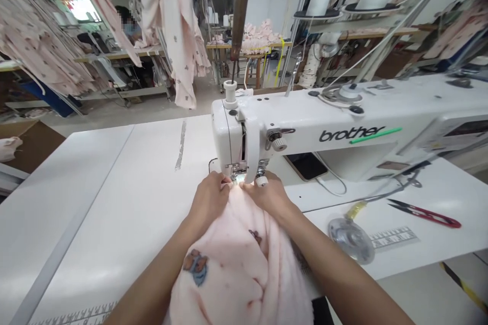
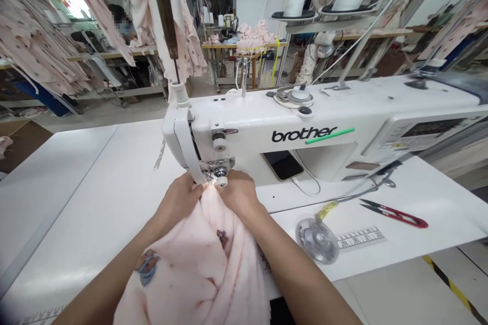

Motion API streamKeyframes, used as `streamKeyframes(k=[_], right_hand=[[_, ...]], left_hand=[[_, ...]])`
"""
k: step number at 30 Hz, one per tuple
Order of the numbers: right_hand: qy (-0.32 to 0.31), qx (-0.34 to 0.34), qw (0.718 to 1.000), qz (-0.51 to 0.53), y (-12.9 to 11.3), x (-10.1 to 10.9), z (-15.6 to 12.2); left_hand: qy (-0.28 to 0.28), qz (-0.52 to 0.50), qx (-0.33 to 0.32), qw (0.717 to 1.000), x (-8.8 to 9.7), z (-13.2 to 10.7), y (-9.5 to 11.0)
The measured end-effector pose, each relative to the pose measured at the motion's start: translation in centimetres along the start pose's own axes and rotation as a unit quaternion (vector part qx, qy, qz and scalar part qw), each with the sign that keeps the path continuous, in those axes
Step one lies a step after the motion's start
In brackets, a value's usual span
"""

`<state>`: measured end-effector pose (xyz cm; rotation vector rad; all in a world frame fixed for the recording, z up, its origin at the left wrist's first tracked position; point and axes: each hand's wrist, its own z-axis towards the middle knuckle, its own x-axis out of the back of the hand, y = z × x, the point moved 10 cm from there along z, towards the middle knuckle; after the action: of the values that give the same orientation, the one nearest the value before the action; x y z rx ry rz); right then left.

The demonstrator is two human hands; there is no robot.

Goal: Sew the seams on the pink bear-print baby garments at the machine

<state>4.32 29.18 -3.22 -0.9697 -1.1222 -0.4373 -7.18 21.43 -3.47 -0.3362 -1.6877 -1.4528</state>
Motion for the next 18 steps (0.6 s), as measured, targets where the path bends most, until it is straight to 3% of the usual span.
streamKeyframes(k=[18], right_hand=[[0.013, -0.031, 0.999, 0.01, 0.22, 0.32, 0.12]], left_hand=[[0.023, 0.039, -0.011, 0.999, 0.07, 0.51, 0.43]])
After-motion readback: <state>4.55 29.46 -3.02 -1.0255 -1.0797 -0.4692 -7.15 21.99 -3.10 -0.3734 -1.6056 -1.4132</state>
